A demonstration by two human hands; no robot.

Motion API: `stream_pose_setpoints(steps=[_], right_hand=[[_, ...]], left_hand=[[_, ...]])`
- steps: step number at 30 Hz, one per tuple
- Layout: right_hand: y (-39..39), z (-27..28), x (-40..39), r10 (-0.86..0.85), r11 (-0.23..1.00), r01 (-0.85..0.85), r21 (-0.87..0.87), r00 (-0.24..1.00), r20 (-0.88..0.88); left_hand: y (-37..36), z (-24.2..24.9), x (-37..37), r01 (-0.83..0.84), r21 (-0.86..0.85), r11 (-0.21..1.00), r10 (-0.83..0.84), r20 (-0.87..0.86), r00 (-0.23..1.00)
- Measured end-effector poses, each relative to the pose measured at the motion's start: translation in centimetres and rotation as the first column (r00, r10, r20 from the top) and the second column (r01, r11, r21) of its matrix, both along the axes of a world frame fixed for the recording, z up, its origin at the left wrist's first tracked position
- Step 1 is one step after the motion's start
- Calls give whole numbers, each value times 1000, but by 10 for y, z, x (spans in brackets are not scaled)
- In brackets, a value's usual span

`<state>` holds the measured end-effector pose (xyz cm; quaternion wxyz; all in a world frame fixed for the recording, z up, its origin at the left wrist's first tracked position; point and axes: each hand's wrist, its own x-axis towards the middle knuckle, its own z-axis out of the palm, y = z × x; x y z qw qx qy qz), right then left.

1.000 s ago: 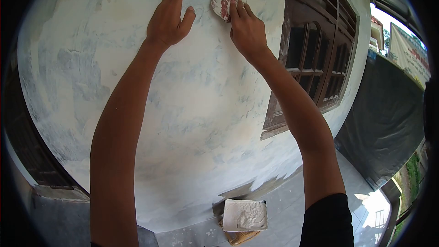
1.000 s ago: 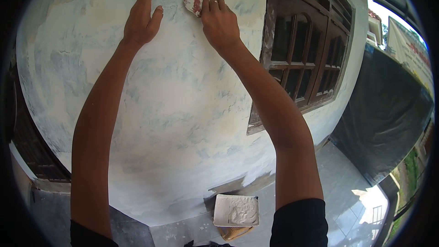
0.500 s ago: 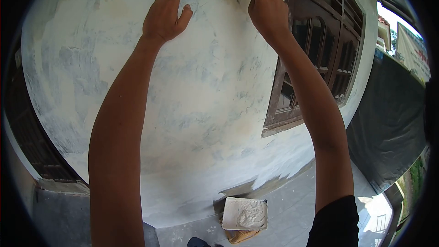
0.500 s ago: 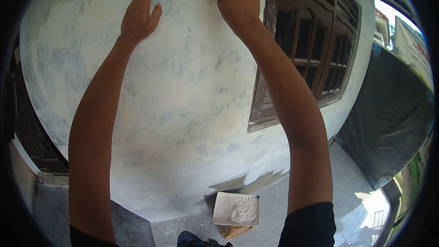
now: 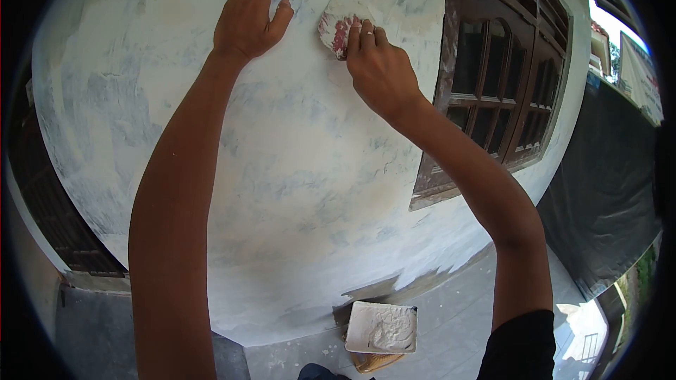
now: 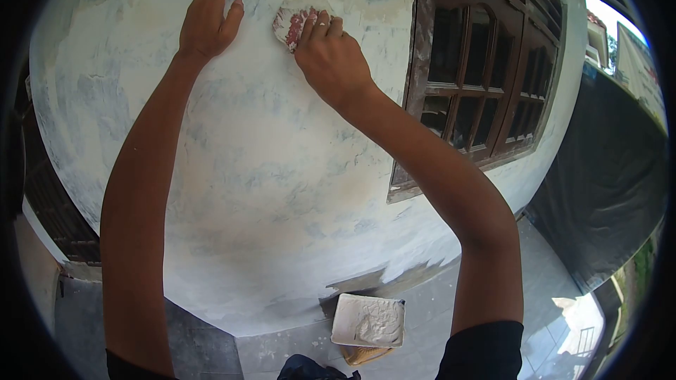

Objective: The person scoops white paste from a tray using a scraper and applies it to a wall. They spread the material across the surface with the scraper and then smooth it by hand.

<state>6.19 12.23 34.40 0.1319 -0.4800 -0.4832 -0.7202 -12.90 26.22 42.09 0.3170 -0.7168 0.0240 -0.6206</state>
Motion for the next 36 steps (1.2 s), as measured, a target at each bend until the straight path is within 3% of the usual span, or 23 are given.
stream_pose_setpoints(steps=[2,4,5,7,12,14,15,16,21,26,28,29,34,36], right_hand=[[-15,-14,-3,46,998,-45,-47,999,4],[-32,-16,-6,256,956,-272,-112,957,-140],[-36,-8,-4,252,957,-268,-112,958,-139],[-38,24,3,260,965,-254,62,960,-102],[-10,102,23,182,969,-151,195,971,-154],[0,103,23,131,985,-103,136,969,-211],[5,103,24,79,995,-61,73,962,-261],[9,94,29,37,991,-20,131,991,-126],[1,26,30,-27,999,25,46,999,29],[-34,-24,20,-16,991,10,-130,999,-46],[-46,-21,21,151,970,-177,-165,976,-156],[-49,-11,21,149,971,-174,-162,976,-156],[-29,77,37,215,974,-201,103,965,-150],[-7,103,51,111,972,-81,220,985,-130]], left_hand=[[-1,0,0,-1,-2,1000,1,1,1000],[0,2,0,14,-5,1000,-14,-13,1000],[1,2,0,17,-5,1000,-18,-13,1000],[3,1,0,6,2,1000,-6,-4,1000],[1,0,0,-9,-21,1000,9,13,1000],[2,0,1,-13,-13,1000,13,15,1000],[1,0,0,8,-16,1000,-8,9,1000],[1,1,0,28,-22,999,-28,6,1000],[2,2,-1,24,-8,1000,-24,8,1000],[0,1,1,1,-45,999,0,16,1000],[-1,0,1,-3,-41,999,4,12,1000],[-1,0,1,0,-38,999,1,12,1000],[1,0,0,1,2,1000,-1,8,1000],[2,1,0,2,8,1000,-2,7,1000]])
